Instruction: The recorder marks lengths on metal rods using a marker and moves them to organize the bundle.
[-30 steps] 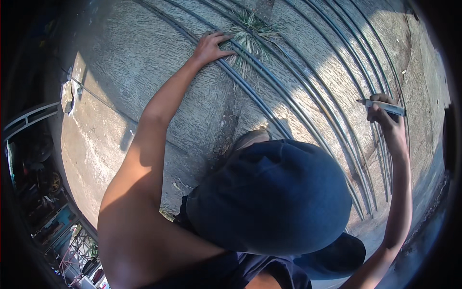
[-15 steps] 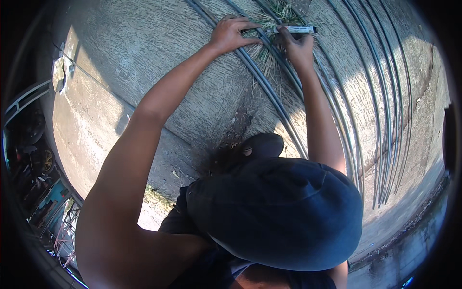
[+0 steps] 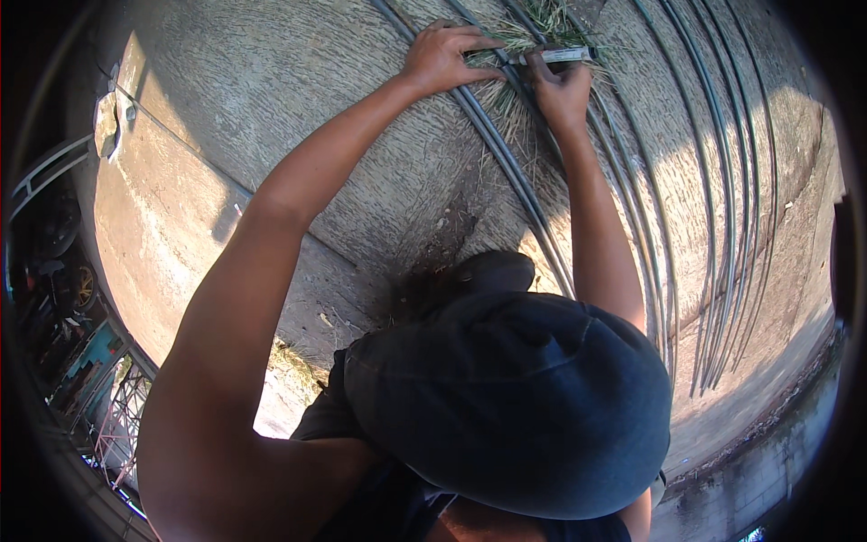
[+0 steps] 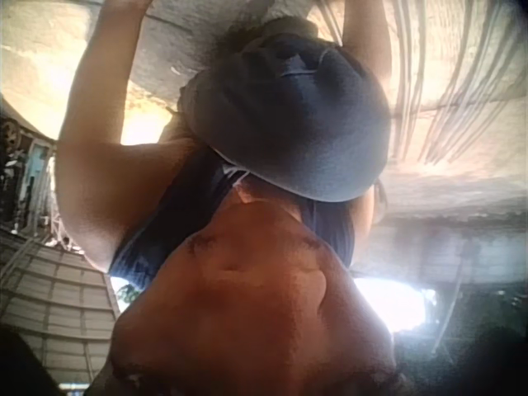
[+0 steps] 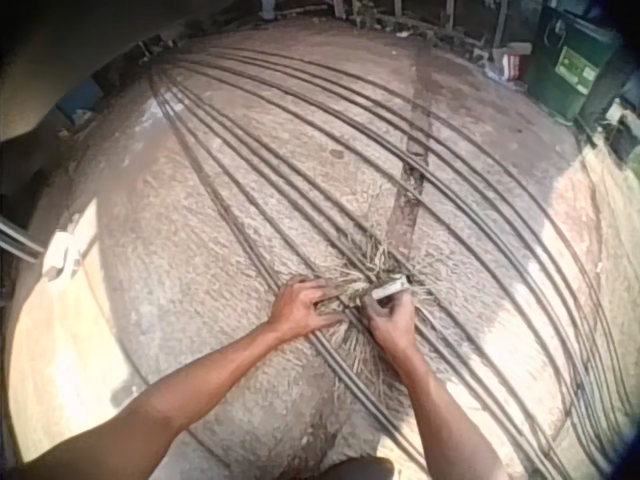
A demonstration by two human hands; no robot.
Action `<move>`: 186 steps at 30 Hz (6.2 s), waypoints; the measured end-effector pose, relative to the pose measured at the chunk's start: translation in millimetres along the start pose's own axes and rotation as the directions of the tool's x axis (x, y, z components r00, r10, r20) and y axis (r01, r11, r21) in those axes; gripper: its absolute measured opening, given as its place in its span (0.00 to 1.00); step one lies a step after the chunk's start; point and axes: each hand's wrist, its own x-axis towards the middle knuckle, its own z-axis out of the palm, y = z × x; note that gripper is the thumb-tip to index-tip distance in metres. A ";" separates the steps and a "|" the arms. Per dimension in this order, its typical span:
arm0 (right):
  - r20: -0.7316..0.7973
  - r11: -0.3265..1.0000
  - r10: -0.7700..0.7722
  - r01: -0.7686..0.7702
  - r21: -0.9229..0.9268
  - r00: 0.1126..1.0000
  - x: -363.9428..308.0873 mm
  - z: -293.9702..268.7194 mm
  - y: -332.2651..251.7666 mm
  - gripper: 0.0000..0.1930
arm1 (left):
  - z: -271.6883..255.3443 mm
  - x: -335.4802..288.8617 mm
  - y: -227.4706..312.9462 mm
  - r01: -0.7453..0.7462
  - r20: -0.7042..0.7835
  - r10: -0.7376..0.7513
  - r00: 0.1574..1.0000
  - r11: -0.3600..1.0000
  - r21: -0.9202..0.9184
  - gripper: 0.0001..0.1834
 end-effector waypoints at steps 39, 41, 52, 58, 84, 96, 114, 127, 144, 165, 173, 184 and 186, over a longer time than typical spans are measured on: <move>-0.055 0.998 -0.055 0.052 -0.041 0.997 -1.7 2.1 2.4 0.12 | 2.9 -1.0 -4.8 -0.007 0.028 0.005 1.000 0.997 0.081 0.35; -0.090 0.998 -0.061 0.062 0.013 0.994 -1.5 1.7 3.8 0.13 | 3.4 1.0 -5.1 -0.008 0.018 0.006 1.000 0.997 0.076 0.35; -0.058 0.995 -0.097 0.095 -0.039 0.994 -46.2 -51.2 -17.7 0.10 | -2.5 3.8 2.0 -0.011 0.028 0.010 1.000 0.999 0.044 0.36; 0.294 0.758 -0.214 0.348 -0.552 0.932 -134.2 -116.8 -10.9 0.22 | -15.9 1.3 -2.5 0.032 0.016 -0.032 0.999 0.999 -0.030 0.42; 0.086 0.762 -0.566 0.560 -0.326 0.820 39.0 113.0 -114.1 0.18 | -50.3 -115.6 -80.6 0.380 -0.357 -0.390 0.849 0.919 -0.100 0.23; 0.309 0.855 -0.089 0.232 -0.464 0.947 -168.0 -89.9 -41.5 0.21 | -54.2 -122.4 -78.6 0.352 -0.351 -0.347 0.870 0.935 -0.052 0.23; 0.342 0.790 -0.185 0.346 -0.505 0.921 -161.0 -62.8 -1.5 0.27 | -55.7 -123.8 -86.8 0.414 -0.254 -0.398 0.881 0.910 0.011 0.27; 0.203 0.790 -0.074 0.182 -0.586 0.976 -125.5 -26.1 -35.1 0.30 | -55.5 -125.7 -88.4 0.435 -0.235 -0.421 0.876 0.900 0.011 0.26; 0.032 0.816 -0.442 0.416 -0.401 0.897 -56.1 20.6 -32.8 0.22 | -52.9 -122.2 -89.2 0.412 -0.255 -0.399 0.881 0.911 -0.004 0.26; 0.192 0.655 -0.104 0.213 -0.725 0.976 -154.9 -85.9 -5.7 0.27 | -53.1 -123.2 -88.9 0.445 -0.257 -0.428 0.867 0.896 0.009 0.24; 0.361 0.559 -0.219 0.419 -0.715 0.907 -141.3 -84.9 5.3 0.29 | -53.3 -122.3 -87.1 0.452 -0.253 -0.440 0.862 0.892 -0.014 0.24; 0.368 0.609 -0.141 0.373 -0.699 0.919 -62.2 -10.0 -28.9 0.23 | -52.1 -122.8 -90.8 0.449 -0.259 -0.431 0.864 0.894 0.009 0.24; 0.264 0.703 -0.214 0.336 -0.627 0.940 -59.6 -10.7 -35.6 0.24 | -49.2 -122.8 -89.4 0.451 -0.259 -0.434 0.863 0.893 0.007 0.24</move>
